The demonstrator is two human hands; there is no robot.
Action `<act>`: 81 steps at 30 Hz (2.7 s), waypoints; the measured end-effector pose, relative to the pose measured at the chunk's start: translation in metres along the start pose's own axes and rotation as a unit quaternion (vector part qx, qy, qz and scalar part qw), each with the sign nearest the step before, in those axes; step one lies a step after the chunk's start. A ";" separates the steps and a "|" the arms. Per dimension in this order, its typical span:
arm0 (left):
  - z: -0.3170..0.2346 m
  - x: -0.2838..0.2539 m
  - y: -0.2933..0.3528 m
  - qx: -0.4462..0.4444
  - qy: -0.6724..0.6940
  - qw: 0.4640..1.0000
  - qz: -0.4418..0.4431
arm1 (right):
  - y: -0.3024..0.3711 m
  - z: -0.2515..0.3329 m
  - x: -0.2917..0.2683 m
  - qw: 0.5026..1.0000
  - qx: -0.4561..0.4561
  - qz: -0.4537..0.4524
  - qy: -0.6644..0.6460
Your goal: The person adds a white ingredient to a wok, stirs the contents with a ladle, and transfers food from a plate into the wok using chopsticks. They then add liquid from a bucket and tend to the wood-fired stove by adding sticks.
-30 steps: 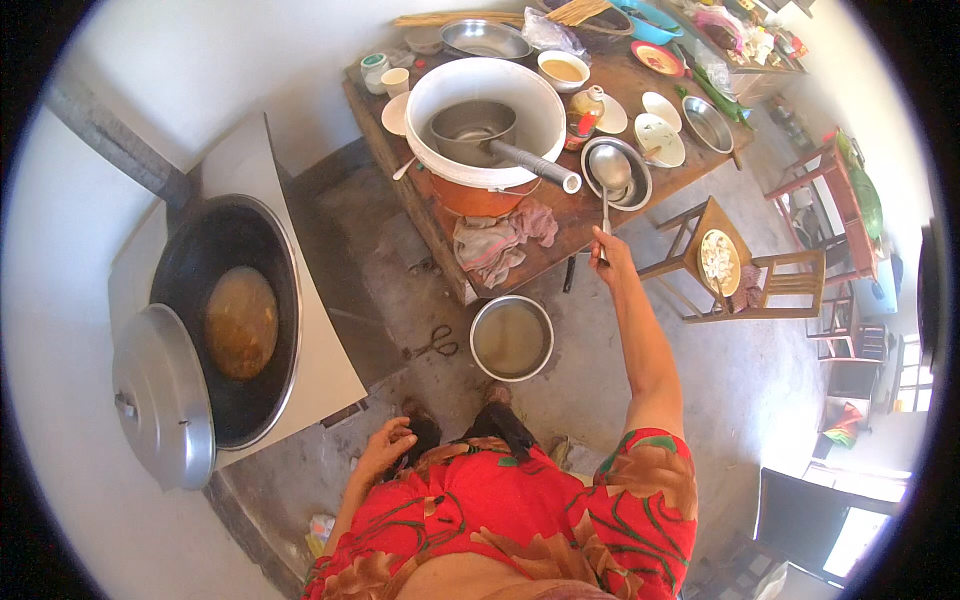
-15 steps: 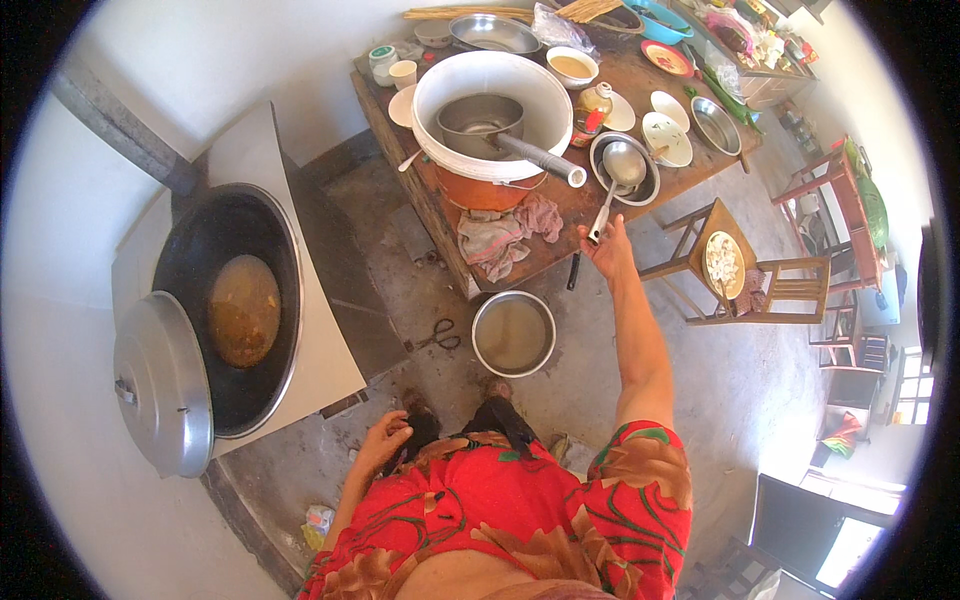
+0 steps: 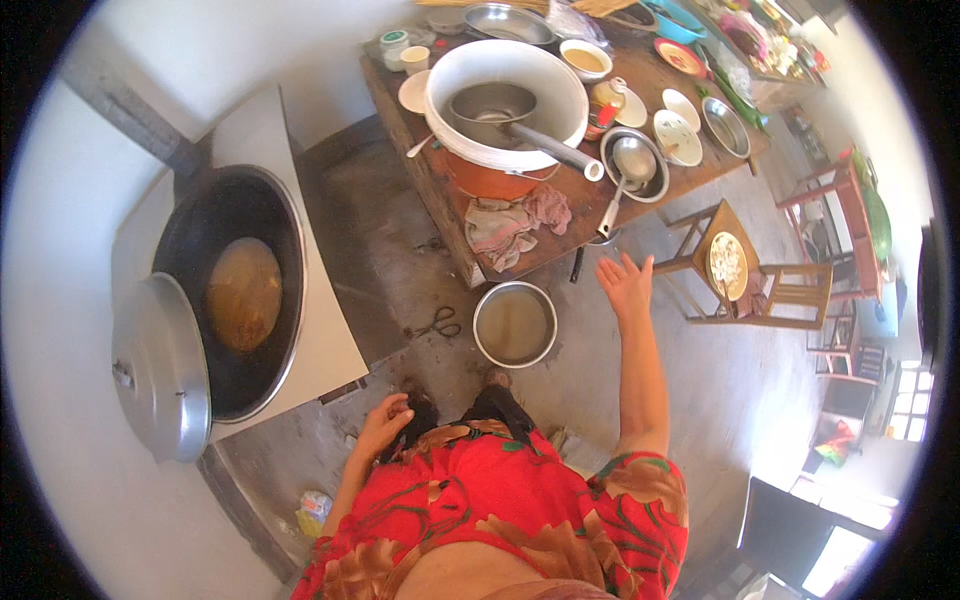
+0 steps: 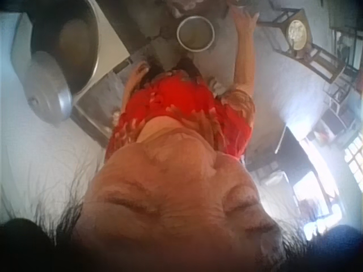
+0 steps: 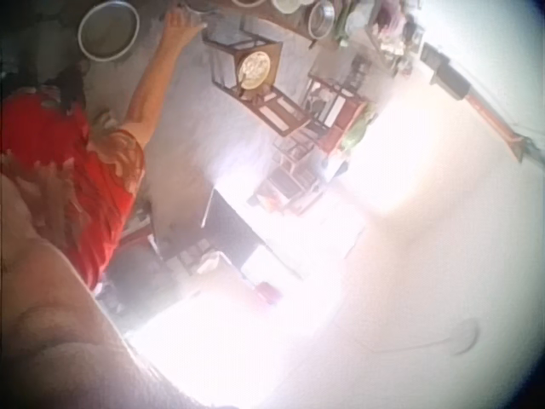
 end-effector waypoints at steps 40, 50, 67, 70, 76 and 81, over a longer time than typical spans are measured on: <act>0.060 -0.048 0.034 0.041 -0.030 0.985 -0.165 | 0.021 0.007 0.318 0.794 0.113 0.107 0.588; 0.053 -0.058 0.034 0.039 0.008 0.984 -0.171 | 0.062 0.019 0.316 0.847 0.045 0.189 0.494; 0.038 -0.057 0.026 0.061 -0.016 0.988 -0.139 | 0.130 0.022 0.332 0.860 0.049 0.234 0.451; 0.043 -0.062 0.028 0.055 -0.031 0.988 -0.143 | 0.079 0.020 0.324 0.826 0.039 0.207 0.522; 0.051 -0.070 0.046 0.043 -0.020 0.984 -0.170 | 0.044 0.007 0.331 0.802 -0.005 0.107 0.587; 0.046 -0.070 0.051 0.035 -0.022 0.984 -0.175 | 0.029 0.011 0.334 0.731 -0.057 0.081 0.675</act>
Point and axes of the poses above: each hand's wrist, its own y-axis away from the middle knuckle, its own x-axis out of the palm, z = x × y, the point moved 9 cm from there along -y, towards the middle knuckle, and after that the axes turned 12 degrees about x, right-handed, at the moved point
